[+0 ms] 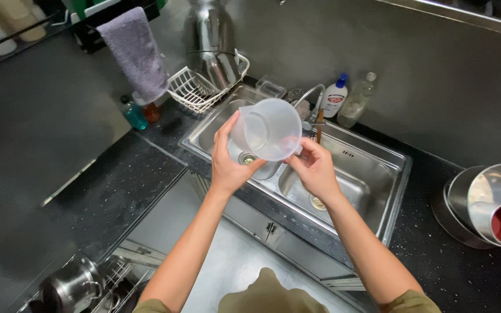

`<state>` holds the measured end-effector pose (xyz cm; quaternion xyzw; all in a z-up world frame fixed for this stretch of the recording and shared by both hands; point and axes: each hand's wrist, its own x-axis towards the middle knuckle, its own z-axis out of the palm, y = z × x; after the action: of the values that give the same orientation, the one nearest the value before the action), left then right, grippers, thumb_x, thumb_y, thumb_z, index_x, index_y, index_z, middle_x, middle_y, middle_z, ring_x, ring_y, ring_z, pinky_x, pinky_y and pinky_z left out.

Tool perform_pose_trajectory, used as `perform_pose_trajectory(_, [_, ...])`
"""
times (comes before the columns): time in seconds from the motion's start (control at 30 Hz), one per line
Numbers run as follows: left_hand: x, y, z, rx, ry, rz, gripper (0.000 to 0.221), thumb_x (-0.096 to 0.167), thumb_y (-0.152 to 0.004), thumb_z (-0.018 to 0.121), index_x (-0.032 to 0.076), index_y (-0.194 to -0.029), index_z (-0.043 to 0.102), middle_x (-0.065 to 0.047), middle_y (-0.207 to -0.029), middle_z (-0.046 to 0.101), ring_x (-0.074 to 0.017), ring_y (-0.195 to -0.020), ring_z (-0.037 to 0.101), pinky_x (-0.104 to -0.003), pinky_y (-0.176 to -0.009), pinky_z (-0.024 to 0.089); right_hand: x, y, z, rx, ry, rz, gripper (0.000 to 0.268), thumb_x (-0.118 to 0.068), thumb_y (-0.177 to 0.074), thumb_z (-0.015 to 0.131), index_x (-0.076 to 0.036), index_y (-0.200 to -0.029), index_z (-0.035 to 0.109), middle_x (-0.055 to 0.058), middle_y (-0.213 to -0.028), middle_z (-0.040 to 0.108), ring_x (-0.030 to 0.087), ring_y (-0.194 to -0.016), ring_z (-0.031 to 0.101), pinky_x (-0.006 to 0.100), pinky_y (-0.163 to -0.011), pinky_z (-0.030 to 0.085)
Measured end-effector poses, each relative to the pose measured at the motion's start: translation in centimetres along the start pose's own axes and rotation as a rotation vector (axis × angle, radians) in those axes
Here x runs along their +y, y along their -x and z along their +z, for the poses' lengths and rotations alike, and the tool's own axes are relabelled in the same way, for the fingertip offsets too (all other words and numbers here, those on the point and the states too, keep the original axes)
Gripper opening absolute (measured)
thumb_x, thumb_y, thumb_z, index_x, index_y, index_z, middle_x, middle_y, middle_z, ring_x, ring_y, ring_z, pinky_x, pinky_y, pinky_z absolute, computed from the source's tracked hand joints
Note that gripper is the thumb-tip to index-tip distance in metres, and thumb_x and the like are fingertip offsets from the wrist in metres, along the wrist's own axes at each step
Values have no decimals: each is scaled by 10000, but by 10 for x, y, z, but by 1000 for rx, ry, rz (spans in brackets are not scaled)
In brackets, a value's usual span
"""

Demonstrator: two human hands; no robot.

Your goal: The person collects a measuring cup, whisk, and other baking utensils from a sink area and drying rack, then places them onto a black workstation next to several metal mixing bowls.

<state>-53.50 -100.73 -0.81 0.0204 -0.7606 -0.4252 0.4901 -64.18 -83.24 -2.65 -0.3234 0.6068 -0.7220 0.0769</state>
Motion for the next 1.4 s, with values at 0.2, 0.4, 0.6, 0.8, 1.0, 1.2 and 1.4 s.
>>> perform_pose_trajectory(0.2, [-4,9,-15,-66,-26,-39,1034,317,-670,971,107,-1529,436,-100,-1562,493,-309,-1423,466,-474,-1211,365,3,-1,10,-24,-71,21,239,-5,-924,717,14,-1160,694,106,-927,717,180,-831,728,360,-782,668])
perform_pose_trajectory(0.4, [-20,24,-27,-5,-50,-59,1010,317,-680,977,70,-1503,448,-122,-1482,517,-292,-1386,491,-421,-1168,401,3,2,21,-77,-85,16,291,-58,-949,714,34,-1222,669,148,-958,716,214,-836,737,403,-780,671])
perform_pose_trajectory(0.6, [-13,28,-41,74,-103,-44,1045,371,-615,1015,86,-1474,491,-102,-1412,547,-276,-1347,523,-414,-1162,409,13,-1,26,-126,-96,-6,283,-99,-991,665,43,-1236,649,193,-938,715,232,-763,739,382,-727,671])
perform_pose_trajectory(0.8, [5,28,-44,65,-92,-43,1035,351,-611,1012,85,-1467,494,-102,-1369,544,-282,-1323,532,-452,-1153,414,8,-1,31,-104,-146,6,257,-145,-1033,609,26,-1223,633,186,-1019,721,179,-720,715,309,-670,661])
perform_pose_trajectory(1.0, [-3,30,-38,36,-78,-25,1103,388,-558,1024,57,-1463,488,-123,-1375,532,-296,-1340,522,-455,-1163,405,13,-1,25,-61,-174,35,289,-149,-1044,593,64,-1238,614,247,-1004,733,192,-634,713,289,-577,649])
perform_pose_trajectory(1.2, [5,29,-27,61,-93,-90,987,360,-562,1019,79,-1379,542,-98,-1342,566,-272,-1279,574,-422,-1057,505,31,2,15,-19,-239,75,498,-82,-1017,583,53,-1423,330,290,-1044,702,205,-602,686,280,-525,635])
perform_pose_trajectory(1.4, [-2,8,-1,205,125,-317,984,272,-568,1011,22,-1387,527,-195,-1283,591,-341,-1169,617,-436,-972,555,-18,1,20,60,123,-206,817,62,-810,796,62,-1451,289,238,-1484,315,227,-835,690,297,-740,667])
